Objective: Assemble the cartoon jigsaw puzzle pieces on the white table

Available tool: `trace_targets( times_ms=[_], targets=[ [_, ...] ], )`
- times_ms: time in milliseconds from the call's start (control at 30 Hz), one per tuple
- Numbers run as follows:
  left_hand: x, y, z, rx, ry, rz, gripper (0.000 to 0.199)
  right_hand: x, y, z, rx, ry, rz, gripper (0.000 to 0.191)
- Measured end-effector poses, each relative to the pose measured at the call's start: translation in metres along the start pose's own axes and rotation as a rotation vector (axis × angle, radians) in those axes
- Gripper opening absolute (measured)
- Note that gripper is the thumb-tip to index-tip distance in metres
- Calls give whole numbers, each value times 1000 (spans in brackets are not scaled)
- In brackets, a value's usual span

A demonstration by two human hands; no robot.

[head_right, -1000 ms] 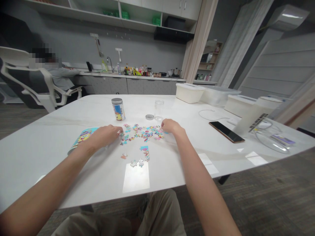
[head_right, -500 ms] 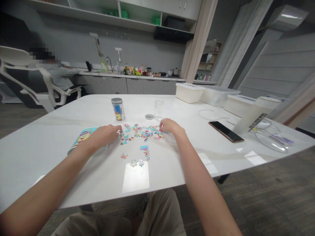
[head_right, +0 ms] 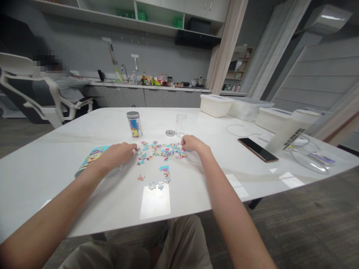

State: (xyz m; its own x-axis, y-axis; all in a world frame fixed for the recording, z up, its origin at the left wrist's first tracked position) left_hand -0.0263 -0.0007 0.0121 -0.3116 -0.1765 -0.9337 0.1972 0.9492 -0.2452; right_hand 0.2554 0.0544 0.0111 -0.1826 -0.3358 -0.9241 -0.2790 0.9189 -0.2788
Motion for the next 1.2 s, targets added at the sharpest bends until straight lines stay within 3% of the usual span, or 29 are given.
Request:
trace_targets(
  times_ms=[167, 333, 433, 600, 867, 1200],
  targets=[
    [0, 2, 1, 11, -69, 64, 33, 1, 3, -8, -116, 127, 93, 15],
    [-7, 2, 20, 240, -556, 213, 32, 7, 3, -35, -425, 683, -3, 9],
    [-6, 4, 32, 367, -845, 191, 32, 14, 2, -49, -520, 800, -58, 13],
    [0, 11, 38, 499, -1022, 99, 32, 19, -1, -61, -581, 866, -72, 18],
    [-2, 8, 34, 432, -1151, 20, 27, 19, -8, -69, -665, 881, -105, 16],
    [-7, -1, 35, 433, -1210, -41, 39, 21, -5, -65, -627, 1058, -232, 10]
  ],
)
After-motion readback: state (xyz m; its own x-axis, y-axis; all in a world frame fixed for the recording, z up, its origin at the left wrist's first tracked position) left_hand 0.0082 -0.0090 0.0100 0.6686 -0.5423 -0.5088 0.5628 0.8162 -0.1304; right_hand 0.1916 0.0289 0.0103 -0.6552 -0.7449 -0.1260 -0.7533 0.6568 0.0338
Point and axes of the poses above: each hand's wrist, its own y-axis towards the middle knuckle, its own x-axis out of the palm, z = x × y, the point moved 1 cm from there along y, towards the middle knuckle, and after that the axes turned 12 degrees about -z, right-handed, at the moved point
